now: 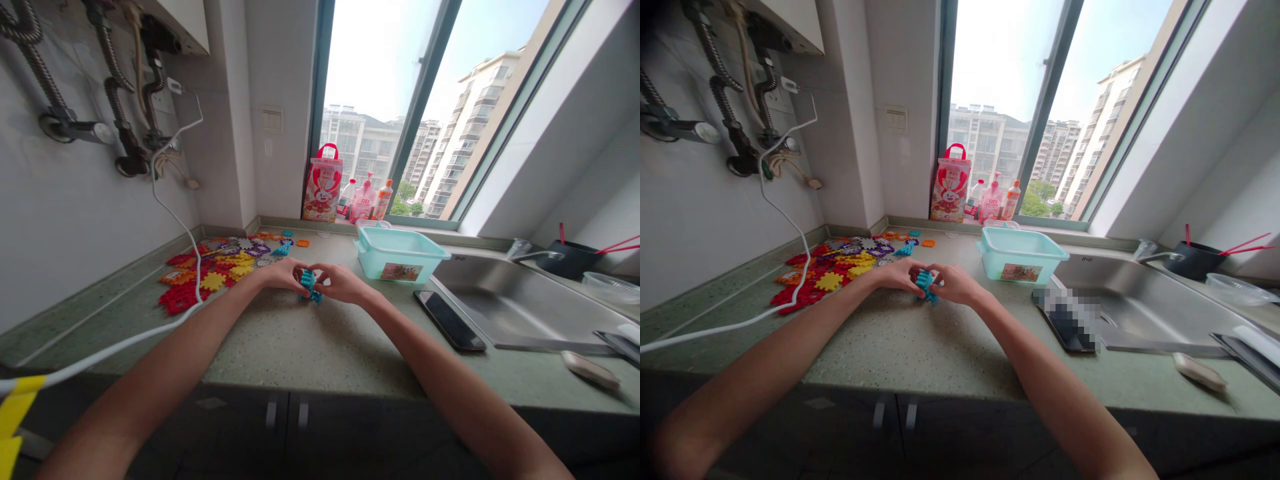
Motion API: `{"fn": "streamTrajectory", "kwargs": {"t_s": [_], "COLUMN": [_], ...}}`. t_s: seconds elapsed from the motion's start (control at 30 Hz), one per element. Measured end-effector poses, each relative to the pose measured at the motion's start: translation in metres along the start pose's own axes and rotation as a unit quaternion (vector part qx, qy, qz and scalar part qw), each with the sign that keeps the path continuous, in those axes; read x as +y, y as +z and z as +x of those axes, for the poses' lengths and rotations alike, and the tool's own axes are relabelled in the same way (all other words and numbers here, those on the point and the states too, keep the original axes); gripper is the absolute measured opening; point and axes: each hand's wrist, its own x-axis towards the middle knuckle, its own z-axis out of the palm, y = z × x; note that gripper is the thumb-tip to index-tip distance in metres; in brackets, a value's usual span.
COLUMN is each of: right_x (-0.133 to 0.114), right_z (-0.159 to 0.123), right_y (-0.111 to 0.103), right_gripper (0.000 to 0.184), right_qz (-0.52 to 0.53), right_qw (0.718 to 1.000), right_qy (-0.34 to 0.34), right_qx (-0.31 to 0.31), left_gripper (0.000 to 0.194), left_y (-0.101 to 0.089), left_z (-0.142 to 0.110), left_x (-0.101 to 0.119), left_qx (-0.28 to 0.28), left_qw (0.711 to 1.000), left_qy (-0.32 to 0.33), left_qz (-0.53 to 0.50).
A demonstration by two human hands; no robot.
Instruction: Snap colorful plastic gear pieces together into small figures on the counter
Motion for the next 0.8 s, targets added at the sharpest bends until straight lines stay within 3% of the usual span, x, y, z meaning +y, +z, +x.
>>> {"fn": "streamTrajectory", "kwargs": {"t_s": [0.1, 0.23, 0.37, 0.47, 0.63, 0.8], "right_x": [-0.002, 0.002, 0.028, 0.054, 0.088, 0.103], "right_z": [-0.001, 0.001, 0.007, 0.017, 0.066, 0.146], "right_y": [-0.001, -0.005, 0.0, 0.014, 0.035, 0.049], "right_gripper": [0.047, 0.042, 0.037, 0.04, 0.047, 0.051], "right_qz": [0.01, 0.043, 0.109, 0.187, 0.217, 0.196], "right_qw": [1.0, 0.999, 0.99, 0.968, 0.942, 0.95], "right_qy": [-0.009, -0.009, 0.034, 0.099, 0.177, 0.16], "right_qx": [-0.001, 0.028, 0.081, 0.138, 0.184, 0.185], "left_gripper": [0.06, 0.051, 0.049, 0.051, 0.057, 0.06], "left_y": [0.004, 0.006, 0.008, 0.009, 0.009, 0.007], "left_z": [0.0, 0.0, 0.0, 0.0, -0.002, -0.003], "left_x": [0.0, 0.003, 0.004, 0.005, 0.005, 0.005], "left_qx": [-0.012, -0.014, -0.008, -0.008, -0.007, 0.018], "left_qw": [0.999, 1.0, 1.0, 1.0, 0.999, 0.992], "left_qy": [-0.004, -0.009, -0.006, 0.0, 0.0, -0.023], "left_qz": [-0.039, -0.009, -0.003, 0.017, 0.05, 0.125]}}
